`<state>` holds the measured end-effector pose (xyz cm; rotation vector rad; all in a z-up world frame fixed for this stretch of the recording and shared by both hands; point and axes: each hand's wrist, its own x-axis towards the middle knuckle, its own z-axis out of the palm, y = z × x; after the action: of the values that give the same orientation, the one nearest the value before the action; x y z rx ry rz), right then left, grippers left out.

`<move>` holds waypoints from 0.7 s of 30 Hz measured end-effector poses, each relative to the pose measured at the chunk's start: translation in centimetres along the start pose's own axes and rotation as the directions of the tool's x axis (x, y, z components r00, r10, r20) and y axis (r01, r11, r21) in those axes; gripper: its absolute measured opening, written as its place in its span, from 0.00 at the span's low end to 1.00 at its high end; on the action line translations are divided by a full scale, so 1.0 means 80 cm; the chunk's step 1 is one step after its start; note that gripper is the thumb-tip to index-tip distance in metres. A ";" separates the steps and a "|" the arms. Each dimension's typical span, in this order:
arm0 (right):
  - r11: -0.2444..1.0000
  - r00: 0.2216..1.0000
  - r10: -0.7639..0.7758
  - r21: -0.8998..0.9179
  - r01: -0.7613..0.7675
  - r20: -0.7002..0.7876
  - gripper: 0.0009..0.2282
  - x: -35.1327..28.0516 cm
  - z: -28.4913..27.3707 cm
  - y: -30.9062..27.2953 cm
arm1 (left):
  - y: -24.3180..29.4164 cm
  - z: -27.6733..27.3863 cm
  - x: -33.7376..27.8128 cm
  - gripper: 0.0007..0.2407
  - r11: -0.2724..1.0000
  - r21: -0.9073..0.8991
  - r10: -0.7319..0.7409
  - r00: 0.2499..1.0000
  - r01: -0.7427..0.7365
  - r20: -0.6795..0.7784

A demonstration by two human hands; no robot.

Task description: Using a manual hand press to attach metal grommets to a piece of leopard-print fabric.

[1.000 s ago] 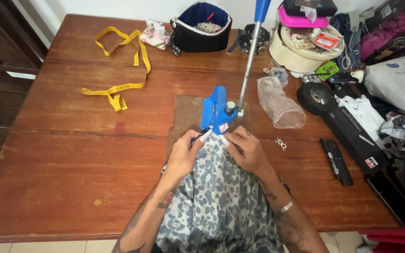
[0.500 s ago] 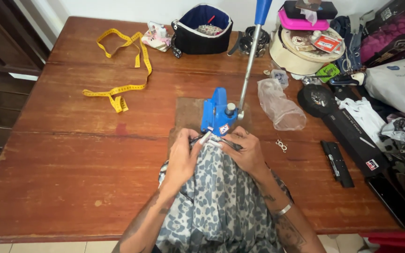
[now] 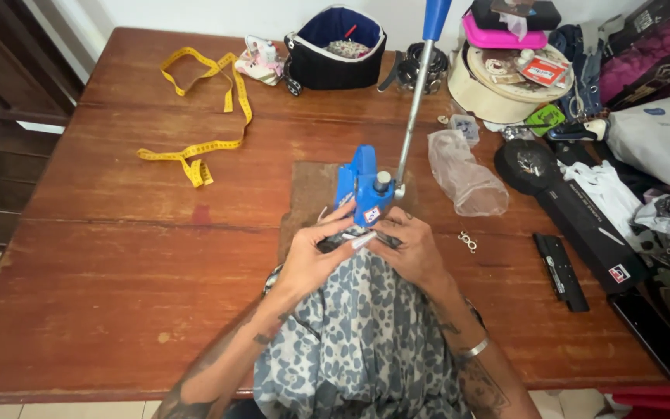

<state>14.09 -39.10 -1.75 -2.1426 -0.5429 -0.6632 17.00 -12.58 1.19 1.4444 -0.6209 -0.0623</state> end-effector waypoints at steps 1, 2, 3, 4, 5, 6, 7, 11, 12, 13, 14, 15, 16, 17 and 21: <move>1.000 1.000 -0.002 -0.002 0.002 -0.002 0.07 0.004 0.001 0.005 | -0.005 0.002 0.002 0.20 1.000 0.000 0.003 1.000 -0.003 0.001; 1.000 1.000 -0.002 -0.019 0.002 0.005 0.06 0.000 0.001 0.008 | -0.010 0.007 0.000 0.18 0.999 -0.045 -0.004 1.000 0.002 -0.030; 0.999 1.000 -0.002 -0.035 0.002 0.012 0.06 -0.003 0.001 0.011 | -0.016 0.011 -0.002 0.17 0.996 -0.090 -0.012 0.998 0.007 -0.060; 0.999 1.000 0.003 -0.035 -0.002 0.016 0.06 0.008 -0.004 -0.010 | -0.016 0.013 -0.003 0.17 0.996 -0.093 -0.018 0.998 0.012 -0.061; 1.000 1.000 -0.010 -0.017 0.011 0.029 0.06 0.020 -0.009 -0.031 | -0.015 0.014 -0.006 0.16 0.995 -0.098 -0.020 0.998 0.013 -0.066; 0.999 0.999 -0.034 0.002 0.034 0.039 0.07 0.038 -0.012 -0.049 | -0.013 0.011 -0.002 0.15 0.995 -0.099 -0.012 0.997 0.005 -0.076; 0.999 0.998 -0.040 0.003 0.040 0.041 0.07 0.043 -0.018 -0.058 | -0.011 0.009 -0.001 0.15 0.995 -0.096 -0.008 0.997 0.000 -0.080; 0.999 0.987 0.030 0.018 -0.033 0.160 0.15 0.048 -0.032 -0.077 | -0.028 0.011 -0.005 0.13 1.000 -0.016 0.001 0.997 -0.002 -0.078; 0.994 0.976 0.091 0.037 -0.100 0.198 0.17 0.046 -0.033 -0.078 | -0.039 0.013 -0.008 0.13 1.000 0.003 0.005 0.996 -0.005 -0.089; 0.994 0.976 0.092 0.039 -0.102 0.198 0.17 0.038 -0.029 -0.070 | -0.029 0.011 -0.008 0.13 1.000 0.004 0.002 0.996 -0.002 -0.088; 0.969 0.952 0.215 0.071 -0.235 0.219 0.29 0.032 -0.028 -0.062 | -0.018 0.011 -0.007 0.12 1.000 0.026 -0.001 0.995 0.004 -0.100; 0.926 0.911 0.332 0.097 -0.364 0.244 0.41 0.026 -0.026 -0.054 | -0.007 0.011 -0.006 0.12 0.999 0.048 -0.004 0.994 0.010 -0.111; 0.928 0.913 0.329 0.097 -0.360 0.242 0.41 0.027 -0.027 -0.050 | -0.009 0.008 -0.005 0.12 0.999 0.049 0.000 0.994 0.005 -0.111; 0.913 0.900 0.343 0.133 -0.387 0.269 0.42 0.027 -0.028 -0.045 | -0.011 0.006 -0.003 0.13 0.997 0.070 -0.006 0.995 0.013 -0.100; 0.899 0.891 0.354 0.158 -0.408 0.285 0.42 0.016 -0.027 -0.020 | -0.006 -0.002 -0.006 0.14 0.948 0.308 0.090 0.995 -0.074 -0.035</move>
<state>13.59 -39.70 1.12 -2.0549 -0.2886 -0.1071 16.79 -12.31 0.57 1.7127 -0.6706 0.1411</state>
